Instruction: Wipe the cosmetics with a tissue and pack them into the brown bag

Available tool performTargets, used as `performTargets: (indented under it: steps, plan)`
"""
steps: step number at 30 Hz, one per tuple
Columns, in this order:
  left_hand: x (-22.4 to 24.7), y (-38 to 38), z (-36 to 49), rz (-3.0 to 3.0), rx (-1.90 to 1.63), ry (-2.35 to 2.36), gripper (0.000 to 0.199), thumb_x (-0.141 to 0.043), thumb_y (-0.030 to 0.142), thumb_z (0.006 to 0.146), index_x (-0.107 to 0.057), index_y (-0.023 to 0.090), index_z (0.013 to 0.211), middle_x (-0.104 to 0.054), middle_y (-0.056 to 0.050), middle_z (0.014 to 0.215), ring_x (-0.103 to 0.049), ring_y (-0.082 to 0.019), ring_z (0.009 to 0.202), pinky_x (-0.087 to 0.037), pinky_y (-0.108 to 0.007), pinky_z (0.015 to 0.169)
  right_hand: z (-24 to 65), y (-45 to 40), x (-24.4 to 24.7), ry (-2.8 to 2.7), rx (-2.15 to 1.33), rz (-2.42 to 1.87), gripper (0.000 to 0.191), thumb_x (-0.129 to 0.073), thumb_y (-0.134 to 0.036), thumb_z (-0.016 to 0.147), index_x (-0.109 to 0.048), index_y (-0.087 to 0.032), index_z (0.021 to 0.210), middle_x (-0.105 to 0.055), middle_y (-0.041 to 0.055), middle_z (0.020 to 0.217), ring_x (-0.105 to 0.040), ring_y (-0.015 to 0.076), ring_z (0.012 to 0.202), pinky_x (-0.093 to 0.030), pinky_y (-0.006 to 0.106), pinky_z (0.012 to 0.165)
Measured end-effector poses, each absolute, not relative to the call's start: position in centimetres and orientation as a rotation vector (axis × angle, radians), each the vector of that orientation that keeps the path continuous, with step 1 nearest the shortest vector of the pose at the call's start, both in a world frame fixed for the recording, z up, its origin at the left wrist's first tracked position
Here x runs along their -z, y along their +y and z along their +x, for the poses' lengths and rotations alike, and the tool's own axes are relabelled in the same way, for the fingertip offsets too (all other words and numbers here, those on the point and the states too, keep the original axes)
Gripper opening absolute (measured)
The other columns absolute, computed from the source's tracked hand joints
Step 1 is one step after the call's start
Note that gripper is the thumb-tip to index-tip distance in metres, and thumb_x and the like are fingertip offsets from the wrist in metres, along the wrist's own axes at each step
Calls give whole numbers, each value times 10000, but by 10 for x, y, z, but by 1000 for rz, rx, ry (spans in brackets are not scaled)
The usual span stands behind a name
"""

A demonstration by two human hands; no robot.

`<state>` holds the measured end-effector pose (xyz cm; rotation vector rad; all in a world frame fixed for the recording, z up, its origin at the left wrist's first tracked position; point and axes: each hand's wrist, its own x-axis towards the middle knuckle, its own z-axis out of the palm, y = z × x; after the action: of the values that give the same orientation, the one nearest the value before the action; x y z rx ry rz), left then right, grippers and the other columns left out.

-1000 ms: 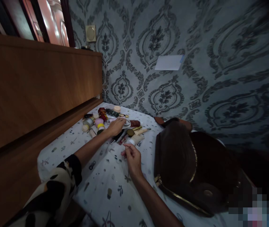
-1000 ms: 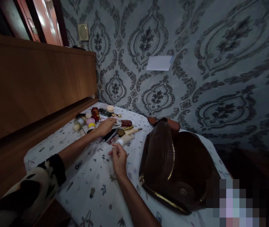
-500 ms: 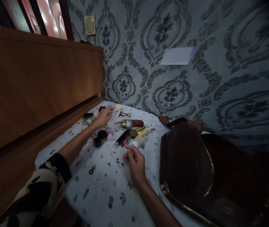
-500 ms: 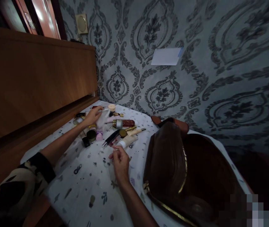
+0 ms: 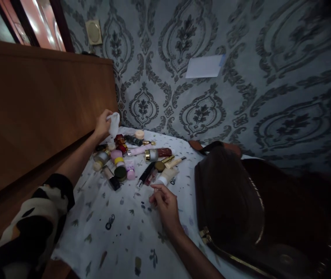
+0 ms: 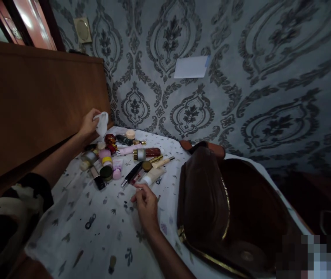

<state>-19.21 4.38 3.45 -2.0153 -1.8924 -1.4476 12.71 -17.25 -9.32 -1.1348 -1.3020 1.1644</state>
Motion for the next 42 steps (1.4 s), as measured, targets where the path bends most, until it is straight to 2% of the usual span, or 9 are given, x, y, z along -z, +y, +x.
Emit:
performTargets:
  steps: [6,16,20,25,30,37,42]
  plan:
    - [-31,88,-167,-2027,1226,-1934,286,-496,71,811,-629,185,1038,-691,-55,960,-598,-224,933,-446,-334,881,128,-173,93,-1286,-1191,-1134,357,-550,-475,841,-674,-161,955,-620,9,574,-534,147,541,-409,247,532]
    - [-9,133,-158,-2112,795,-2029,385,-490,94,825,-639,169,1173,-681,-137,1177,-598,-295,1128,-438,-395,979,128,-173,95,-1268,-1256,-1160,379,-513,-472,872,-659,-144,992,-609,2,588,-525,128,550,-408,231,550]
    - [8,154,-151,-2161,619,-2084,332,-542,136,803,-681,179,1102,-706,-137,1135,-619,-299,1097,-461,-369,937,129,-174,94,-1282,-1240,-1167,369,-500,-460,887,-662,-143,982,-605,2,581,-509,122,536,-394,229,537]
    - [27,166,-148,-2252,424,-2134,285,-587,142,717,-726,187,962,-753,-99,934,-665,-265,921,-472,-291,795,130,-174,91,-1292,-1227,-1189,335,-521,-432,876,-672,-145,960,-606,3,569,-505,119,529,-384,220,524]
    - [25,163,-159,-2278,409,-2132,338,-594,116,647,-729,197,946,-746,-77,920,-653,-259,915,-462,-275,758,130,-174,92,-1296,-1220,-1182,330,-523,-431,879,-679,-153,965,-617,7,575,-516,121,529,-401,223,529]
    - [-4,151,-185,-2235,598,-2127,394,-545,209,716,-690,168,1079,-712,-99,1025,-605,-282,992,-463,-332,819,130,-174,90,-1312,-1212,-1182,368,-512,-459,886,-674,-139,970,-611,9,570,-529,126,534,-411,227,534]
    - [1,128,-191,-2505,575,-2102,307,-602,361,702,-711,165,912,-716,-55,914,-615,-247,881,-477,-302,807,129,-173,91,-1291,-1239,-1164,376,-514,-469,881,-667,-138,973,-613,8,573,-532,127,518,-415,228,521]
